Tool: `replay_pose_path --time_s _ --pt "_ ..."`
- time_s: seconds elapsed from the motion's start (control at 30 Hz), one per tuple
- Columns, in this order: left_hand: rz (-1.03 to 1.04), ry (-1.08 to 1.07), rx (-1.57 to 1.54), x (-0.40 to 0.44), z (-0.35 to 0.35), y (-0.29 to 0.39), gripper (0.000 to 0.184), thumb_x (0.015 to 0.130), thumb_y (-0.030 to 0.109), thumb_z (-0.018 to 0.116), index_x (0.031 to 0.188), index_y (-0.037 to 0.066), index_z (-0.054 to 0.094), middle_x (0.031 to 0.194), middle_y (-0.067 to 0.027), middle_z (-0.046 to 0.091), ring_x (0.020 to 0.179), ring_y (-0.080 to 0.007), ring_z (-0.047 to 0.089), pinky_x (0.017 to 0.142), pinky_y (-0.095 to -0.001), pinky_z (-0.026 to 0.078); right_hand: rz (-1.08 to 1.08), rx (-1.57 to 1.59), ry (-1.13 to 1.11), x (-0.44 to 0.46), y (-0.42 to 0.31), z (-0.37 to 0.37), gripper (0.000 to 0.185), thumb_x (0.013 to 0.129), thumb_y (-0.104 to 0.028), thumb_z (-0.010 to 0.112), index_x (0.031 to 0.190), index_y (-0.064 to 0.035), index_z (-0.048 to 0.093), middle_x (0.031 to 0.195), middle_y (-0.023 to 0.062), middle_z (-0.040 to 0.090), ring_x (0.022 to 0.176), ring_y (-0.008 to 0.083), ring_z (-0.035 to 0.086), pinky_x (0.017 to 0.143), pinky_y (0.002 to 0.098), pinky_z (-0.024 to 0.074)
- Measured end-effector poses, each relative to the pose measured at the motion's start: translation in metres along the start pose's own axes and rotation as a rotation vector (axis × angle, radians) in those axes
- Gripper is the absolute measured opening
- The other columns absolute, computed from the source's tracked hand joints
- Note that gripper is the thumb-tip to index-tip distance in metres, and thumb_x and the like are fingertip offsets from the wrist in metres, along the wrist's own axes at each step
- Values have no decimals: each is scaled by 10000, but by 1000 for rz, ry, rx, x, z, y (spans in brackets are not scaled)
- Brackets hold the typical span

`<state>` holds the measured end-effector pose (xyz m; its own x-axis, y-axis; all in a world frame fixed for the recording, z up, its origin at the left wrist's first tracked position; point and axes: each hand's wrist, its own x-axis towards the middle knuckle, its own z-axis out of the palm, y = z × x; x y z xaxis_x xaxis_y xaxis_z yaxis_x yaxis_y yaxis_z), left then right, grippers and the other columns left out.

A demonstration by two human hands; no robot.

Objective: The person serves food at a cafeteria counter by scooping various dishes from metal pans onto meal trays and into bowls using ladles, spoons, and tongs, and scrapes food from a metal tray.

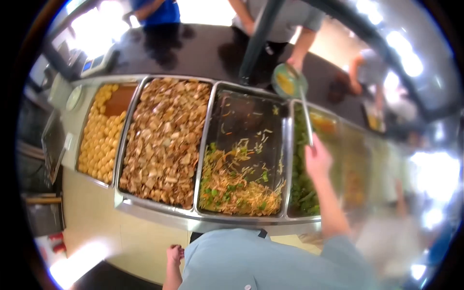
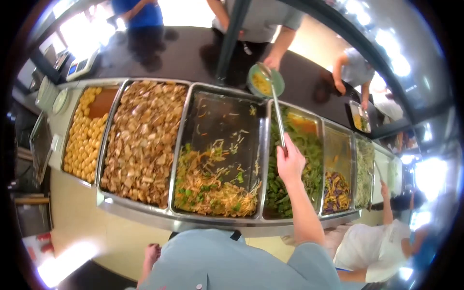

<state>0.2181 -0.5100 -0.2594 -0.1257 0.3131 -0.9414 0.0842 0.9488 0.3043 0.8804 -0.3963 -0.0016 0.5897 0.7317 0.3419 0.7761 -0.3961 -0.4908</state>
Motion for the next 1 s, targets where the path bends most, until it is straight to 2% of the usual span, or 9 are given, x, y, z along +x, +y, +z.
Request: replay_pose_path --time_s 0.07,0.13,0.27,0.33,0.5,0.73,0.87,0.93,1.0 --pt "-1 56 -10 -19 13 16 207 892 109 590 1069 0 586 754 -110 639 566 -174 596 471 -313 491 -43 188 21 -43 -18 1 477 863 -53 679 1332 -22 599 910 87 720 665 109 610 588 238 488" --pt "3 66 74 -18 15 18 220 892 103 590 1083 -6 589 763 -110 645 581 -173 606 485 -319 504 114 296 -143 -84 -27 10 482 857 -33 677 1330 9 593 843 43 700 612 59 537 543 209 437" --pt "13 43 153 -8 14 26 231 894 98 589 1097 -12 594 782 -103 653 597 -175 622 500 -318 513 90 135 -334 -132 -39 56 461 841 -109 680 1301 -121 647 796 32 686 597 118 591 541 269 482" --pt "22 33 133 -12 8 36 232 901 108 593 1101 -7 587 802 -106 661 607 -189 637 494 -315 507 -135 -37 -379 -153 -63 58 502 840 -134 661 1326 -252 627 757 18 586 612 191 596 556 347 503" --pt "44 -35 119 14 -22 39 193 910 106 583 1074 5 578 796 -113 659 601 -204 643 478 -322 503 -243 -147 -574 -234 -75 7 513 816 -113 647 1312 -247 632 798 35 575 626 251 598 578 377 514" --pt "-29 -59 268 15 -42 36 184 911 85 560 1077 6 551 748 -116 630 565 -214 622 441 -315 461 251 179 -371 -246 -69 -45 507 791 -84 671 1293 -150 646 764 99 612 642 238 604 620 334 510" --pt "17 -8 157 7 -38 38 162 905 60 541 1053 -1 520 717 -113 592 538 -210 589 410 -293 411 423 306 -205 -204 -27 -36 500 808 -71 697 1301 -41 622 734 69 617 644 121 576 617 292 489" --pt "38 -1 92 7 -35 28 153 903 53 534 1044 1 509 708 -111 580 531 -208 578 397 -286 394 481 433 -120 -183 15 -33 480 837 -70 694 1308 -27 612 729 26 615 643 90 560 593 271 478" --pt "26 -17 55 4 -29 18 150 902 51 530 1043 7 502 705 -110 576 528 -207 572 388 -281 385 595 598 -93 -152 48 -47 504 876 -53 668 1364 -9 549 712 28 600 514 89 529 457 250 418"
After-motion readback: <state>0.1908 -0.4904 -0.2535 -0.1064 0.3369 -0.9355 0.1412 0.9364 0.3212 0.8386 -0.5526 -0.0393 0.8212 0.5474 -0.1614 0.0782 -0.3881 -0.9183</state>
